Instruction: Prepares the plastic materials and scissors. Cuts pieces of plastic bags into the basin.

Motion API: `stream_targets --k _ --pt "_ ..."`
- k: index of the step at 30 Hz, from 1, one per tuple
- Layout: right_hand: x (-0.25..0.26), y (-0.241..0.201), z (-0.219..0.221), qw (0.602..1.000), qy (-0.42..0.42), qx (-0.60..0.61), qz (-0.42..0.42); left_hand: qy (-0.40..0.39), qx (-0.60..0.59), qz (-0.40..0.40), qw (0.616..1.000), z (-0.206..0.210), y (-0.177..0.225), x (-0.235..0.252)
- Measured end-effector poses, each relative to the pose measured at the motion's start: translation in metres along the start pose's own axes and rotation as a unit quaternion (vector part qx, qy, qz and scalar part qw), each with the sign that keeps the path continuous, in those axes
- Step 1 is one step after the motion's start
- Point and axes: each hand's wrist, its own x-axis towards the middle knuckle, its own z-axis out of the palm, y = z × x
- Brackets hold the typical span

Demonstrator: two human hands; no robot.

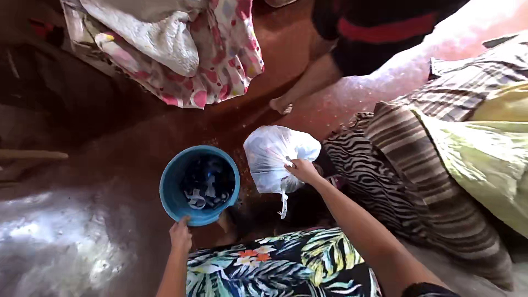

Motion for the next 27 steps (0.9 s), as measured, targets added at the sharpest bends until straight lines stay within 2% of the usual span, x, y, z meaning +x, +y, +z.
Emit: stream_targets --k 2,5,7,10,14,17,19,23,27 --pt "0.035 -0.015 0.006 0.999 0.003 -0.031 -0.008 0.001 -0.013 0.019 1.0 0.018 0.002 0.021" --pt "0.069 -0.039 0.011 0.996 0.056 -0.053 -0.05 0.001 -0.043 0.037 0.998 0.037 -0.005 0.041" --pt "0.084 -0.04 0.012 0.992 0.083 -0.068 -0.071 0.007 -0.07 0.042 0.997 0.046 -0.015 0.056" --pt "0.092 -0.034 0.015 0.988 0.079 -0.107 -0.082 0.021 -0.125 0.017 0.992 0.057 -0.028 0.074" --pt "0.078 -0.024 0.037 0.978 0.129 -0.128 -0.102 0.025 -0.194 0.004 0.981 0.069 -0.041 0.076" --pt "0.061 -0.003 0.063 0.956 0.221 -0.107 -0.162 0.031 -0.213 0.035 0.976 0.065 -0.065 0.053" --pt "0.047 0.018 0.08 0.937 0.271 -0.074 -0.208 0.043 -0.186 0.064 0.98 0.053 -0.082 0.031" --pt "0.006 0.053 0.101 0.938 0.266 -0.072 -0.211 0.036 -0.156 0.097 0.982 0.033 -0.115 0.003" --pt "-0.026 0.087 0.13 0.926 0.293 -0.094 -0.22 0.017 -0.218 0.081 0.972 0.029 -0.146 -0.016"
